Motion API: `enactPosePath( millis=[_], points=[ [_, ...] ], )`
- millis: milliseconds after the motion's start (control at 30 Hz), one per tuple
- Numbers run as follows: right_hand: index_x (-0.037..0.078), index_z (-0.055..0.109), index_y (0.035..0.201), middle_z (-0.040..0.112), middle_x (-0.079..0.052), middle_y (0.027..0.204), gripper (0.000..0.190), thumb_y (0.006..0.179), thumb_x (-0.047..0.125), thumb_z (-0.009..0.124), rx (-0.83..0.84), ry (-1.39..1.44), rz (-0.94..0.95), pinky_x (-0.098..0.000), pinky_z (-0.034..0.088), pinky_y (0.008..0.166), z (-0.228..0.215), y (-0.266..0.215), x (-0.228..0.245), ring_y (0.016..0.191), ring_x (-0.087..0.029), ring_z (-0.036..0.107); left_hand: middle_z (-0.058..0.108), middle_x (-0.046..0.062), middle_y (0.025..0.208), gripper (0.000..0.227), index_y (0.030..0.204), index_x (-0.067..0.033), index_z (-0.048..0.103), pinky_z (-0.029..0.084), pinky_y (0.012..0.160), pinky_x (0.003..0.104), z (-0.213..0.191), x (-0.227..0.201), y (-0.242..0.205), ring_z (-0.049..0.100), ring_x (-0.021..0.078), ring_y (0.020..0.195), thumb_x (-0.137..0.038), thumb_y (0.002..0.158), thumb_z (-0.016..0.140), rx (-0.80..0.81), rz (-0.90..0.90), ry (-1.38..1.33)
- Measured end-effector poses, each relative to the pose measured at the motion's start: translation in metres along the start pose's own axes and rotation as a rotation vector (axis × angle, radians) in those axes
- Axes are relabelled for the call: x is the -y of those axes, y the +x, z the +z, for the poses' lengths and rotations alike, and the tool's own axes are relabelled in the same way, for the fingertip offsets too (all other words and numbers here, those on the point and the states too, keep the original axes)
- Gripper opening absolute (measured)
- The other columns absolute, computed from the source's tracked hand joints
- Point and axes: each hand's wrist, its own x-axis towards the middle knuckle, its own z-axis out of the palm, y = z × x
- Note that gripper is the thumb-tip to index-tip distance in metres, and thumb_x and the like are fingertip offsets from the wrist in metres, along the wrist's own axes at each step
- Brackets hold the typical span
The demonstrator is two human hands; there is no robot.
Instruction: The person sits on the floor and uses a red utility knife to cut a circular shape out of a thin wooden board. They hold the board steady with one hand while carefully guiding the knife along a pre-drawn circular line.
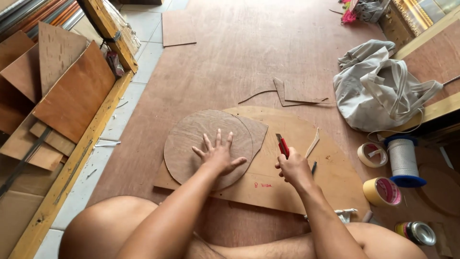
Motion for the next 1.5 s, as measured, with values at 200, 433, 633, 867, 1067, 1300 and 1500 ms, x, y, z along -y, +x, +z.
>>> enactPosePath(
  millis=[200,433,633,867,1067,1300,1500],
  points=[
    [0.003,0.072,0.117,0.084,-0.014,0.083,0.032,0.105,0.027,0.055,-0.094,0.058,-0.039,-0.0356,0.066,0.052,0.014,0.012,0.005,0.058,-0.025,0.075,-0.003,0.002,0.193,0.123,0.182,-0.0407,0.007,0.012,0.122,0.095,0.045,0.021,0.054,-0.007,0.0589,0.171,-0.077,0.088,0.076,0.103,0.404,0.364],
    [-0.001,0.068,0.130,0.087,-0.018,0.103,0.038,0.107,0.028,0.062,-0.095,0.145,-0.009,-0.0374,0.069,0.055,0.019,0.021,-0.005,0.073,-0.027,0.083,0.024,-0.002,0.187,0.113,0.168,-0.0455,0.040,0.021,0.121,0.094,0.045,0.005,0.067,0.007,0.0533,0.172,-0.083,0.069,0.078,0.039,0.452,0.238],
    [0.003,0.068,0.132,0.087,-0.016,0.108,0.037,0.107,0.030,0.061,-0.097,0.138,0.010,-0.0379,0.068,0.057,0.022,0.027,-0.011,0.076,-0.025,0.083,-0.003,0.008,0.192,0.120,0.183,-0.0394,0.010,0.006,0.120,0.096,0.064,-0.003,0.047,-0.012,0.0625,0.168,-0.084,0.089,0.070,0.017,0.336,0.174],
    [0.000,0.065,0.137,0.087,-0.015,0.105,0.046,0.100,0.028,0.063,-0.095,0.157,0.008,-0.0367,0.069,0.052,0.026,0.037,-0.015,0.071,-0.024,0.083,0.006,-0.004,0.193,0.131,0.181,-0.0397,0.021,0.008,0.132,0.084,0.045,0.021,0.060,-0.002,0.0493,0.174,-0.083,0.071,0.078,0.047,0.482,0.263],
    [0.006,0.073,0.129,0.087,-0.015,0.105,0.046,0.100,0.038,0.058,-0.028,-0.016,-0.037,-0.0516,0.066,0.089,0.031,0.046,-0.018,0.096,-0.033,0.083,0.011,-0.004,0.191,0.121,0.180,-0.0470,0.017,0.008,0.130,0.084,0.085,0.025,0.061,0.004,0.0478,0.173,-0.101,0.078,0.053,-0.177,0.505,0.313],
    [0.004,0.065,0.139,0.076,-0.032,0.136,0.053,0.103,0.042,0.052,0.016,-0.267,-0.034,-0.0587,0.054,0.119,0.022,0.035,0.015,0.134,-0.050,0.071,0.018,-0.003,0.190,0.121,0.179,-0.0469,0.020,0.012,0.129,0.084,0.086,0.024,0.056,0.011,0.0467,0.173,-0.102,0.077,0.053,-0.246,0.519,0.305],
    [-0.002,0.067,0.132,0.076,-0.037,0.131,0.051,0.103,0.036,0.051,0.054,-0.342,-0.125,-0.0577,0.057,0.116,0.008,0.014,0.046,0.129,-0.052,0.074,0.017,-0.004,0.190,0.119,0.178,-0.0476,0.021,0.011,0.130,0.083,0.085,0.023,0.055,0.010,0.0452,0.173,-0.102,0.077,0.052,-0.245,0.503,0.316]
  ],
)
